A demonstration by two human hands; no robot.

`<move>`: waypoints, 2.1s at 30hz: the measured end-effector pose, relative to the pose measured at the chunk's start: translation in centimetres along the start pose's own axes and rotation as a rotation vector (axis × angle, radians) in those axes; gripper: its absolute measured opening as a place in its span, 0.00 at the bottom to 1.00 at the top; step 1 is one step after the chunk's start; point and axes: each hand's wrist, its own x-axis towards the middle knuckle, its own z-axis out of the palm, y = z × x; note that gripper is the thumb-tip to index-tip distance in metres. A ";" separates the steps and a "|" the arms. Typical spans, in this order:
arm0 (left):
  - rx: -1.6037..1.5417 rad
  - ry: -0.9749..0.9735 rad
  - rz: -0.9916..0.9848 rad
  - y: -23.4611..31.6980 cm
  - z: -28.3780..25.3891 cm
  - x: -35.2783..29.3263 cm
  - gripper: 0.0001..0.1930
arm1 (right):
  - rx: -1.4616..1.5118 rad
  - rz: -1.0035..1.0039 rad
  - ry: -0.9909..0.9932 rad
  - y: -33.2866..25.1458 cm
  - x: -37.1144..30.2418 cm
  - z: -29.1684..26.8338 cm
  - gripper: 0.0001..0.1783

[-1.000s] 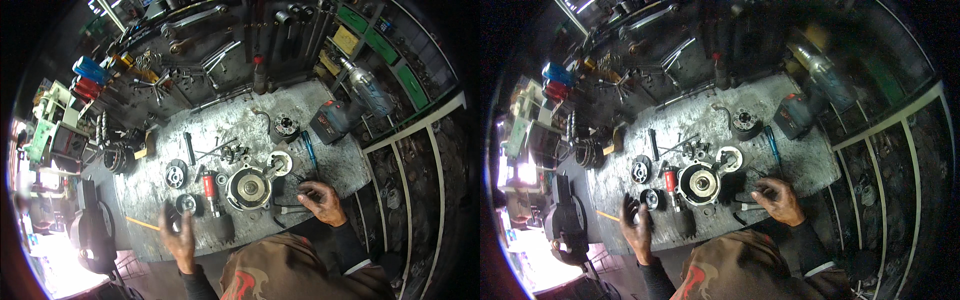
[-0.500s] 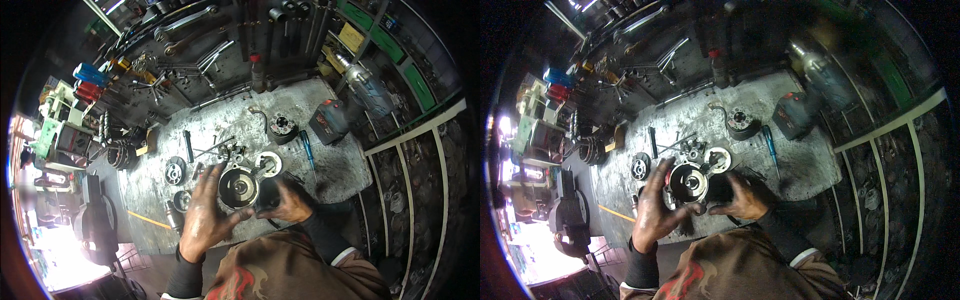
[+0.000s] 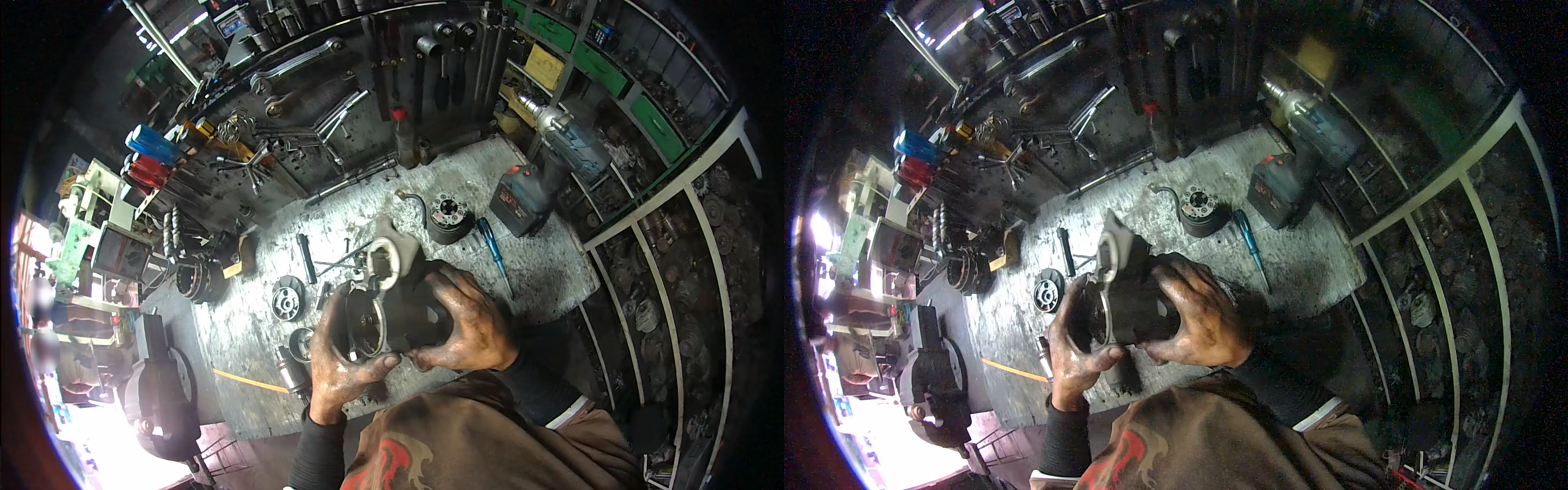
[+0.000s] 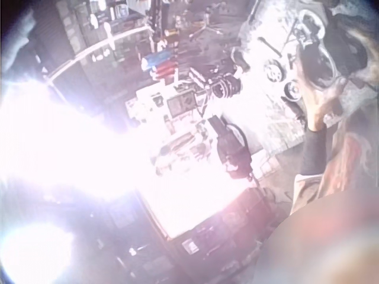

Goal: The person assembles a mechanical component on a workbench, using a cordless impact driver and a screwdriver to fasten screws into a circular metal housing. They handle multiple small parts, including washers and a metal band, and repeatedly tighten and adjust the assembly.

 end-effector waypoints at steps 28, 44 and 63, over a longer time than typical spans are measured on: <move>0.132 -0.139 -0.055 -9.0 -3.9 0.9 0.08 | 0.342 0.267 -0.280 6.6 -1.3 -2.0 0.36; 0.541 -0.096 0.049 -8.0 -3.5 1.5 0.19 | 0.313 -0.021 -0.336 9.5 1.2 -0.6 0.31; 0.757 -0.216 0.211 -7.7 -4.1 2.4 0.15 | -0.068 -0.444 -0.430 8.2 3.4 -2.2 0.29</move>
